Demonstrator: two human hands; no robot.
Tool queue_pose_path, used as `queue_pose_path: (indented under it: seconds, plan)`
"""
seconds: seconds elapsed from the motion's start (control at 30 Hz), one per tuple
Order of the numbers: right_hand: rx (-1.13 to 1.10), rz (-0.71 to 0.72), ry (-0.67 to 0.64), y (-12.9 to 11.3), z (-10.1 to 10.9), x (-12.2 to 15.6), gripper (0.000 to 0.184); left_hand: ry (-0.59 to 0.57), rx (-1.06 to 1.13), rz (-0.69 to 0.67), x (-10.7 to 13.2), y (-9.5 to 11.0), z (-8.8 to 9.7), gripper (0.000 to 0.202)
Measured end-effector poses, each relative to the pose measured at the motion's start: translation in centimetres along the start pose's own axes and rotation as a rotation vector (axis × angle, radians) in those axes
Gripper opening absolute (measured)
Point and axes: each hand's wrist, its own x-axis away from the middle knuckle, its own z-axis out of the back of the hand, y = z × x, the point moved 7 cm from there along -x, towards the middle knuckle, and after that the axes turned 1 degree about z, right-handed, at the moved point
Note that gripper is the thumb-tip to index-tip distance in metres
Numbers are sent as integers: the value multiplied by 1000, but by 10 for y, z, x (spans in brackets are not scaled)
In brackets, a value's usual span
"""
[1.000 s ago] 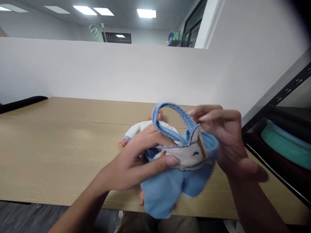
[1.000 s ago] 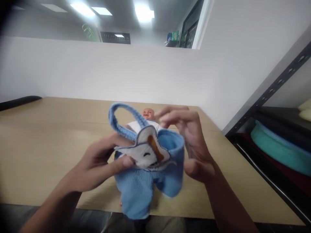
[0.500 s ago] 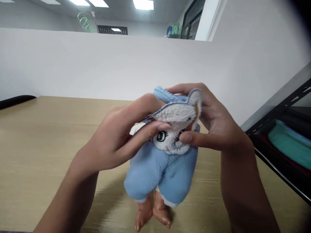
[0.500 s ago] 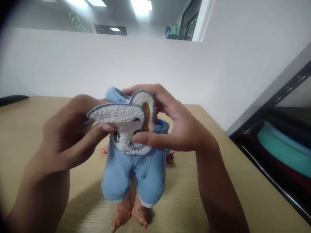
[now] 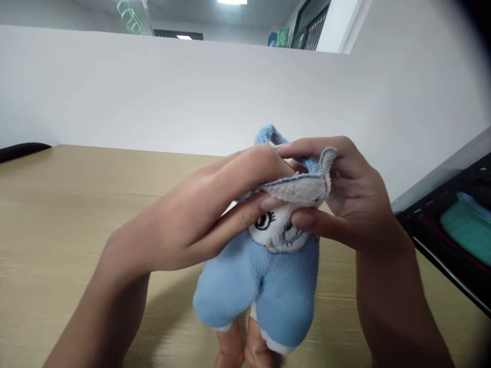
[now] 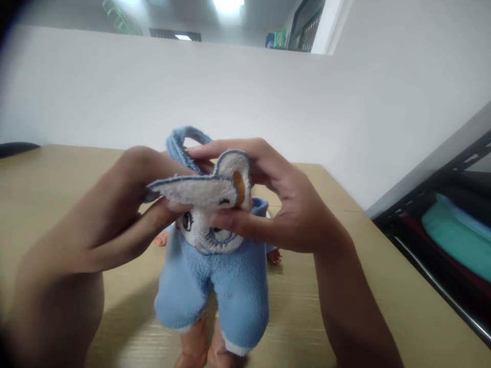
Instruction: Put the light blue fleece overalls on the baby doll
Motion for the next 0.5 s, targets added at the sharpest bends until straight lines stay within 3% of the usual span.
queue_pose_path:
  seconds: [0.13,0.3,0.4,0.5]
  plan:
    - [13,-5,140,5,6,-2,41,65,-76,43,-1,-7,1,14]
    - [151,33,121,4,14,-2,24,168,-96,112,5,-15,4,16]
    - [195,62,205,-3,20,-1,22,235,-101,157,8,-19,8,12]
    - [113,50,249,-10,21,-2,25,226,9,98,6,-16,7,16]
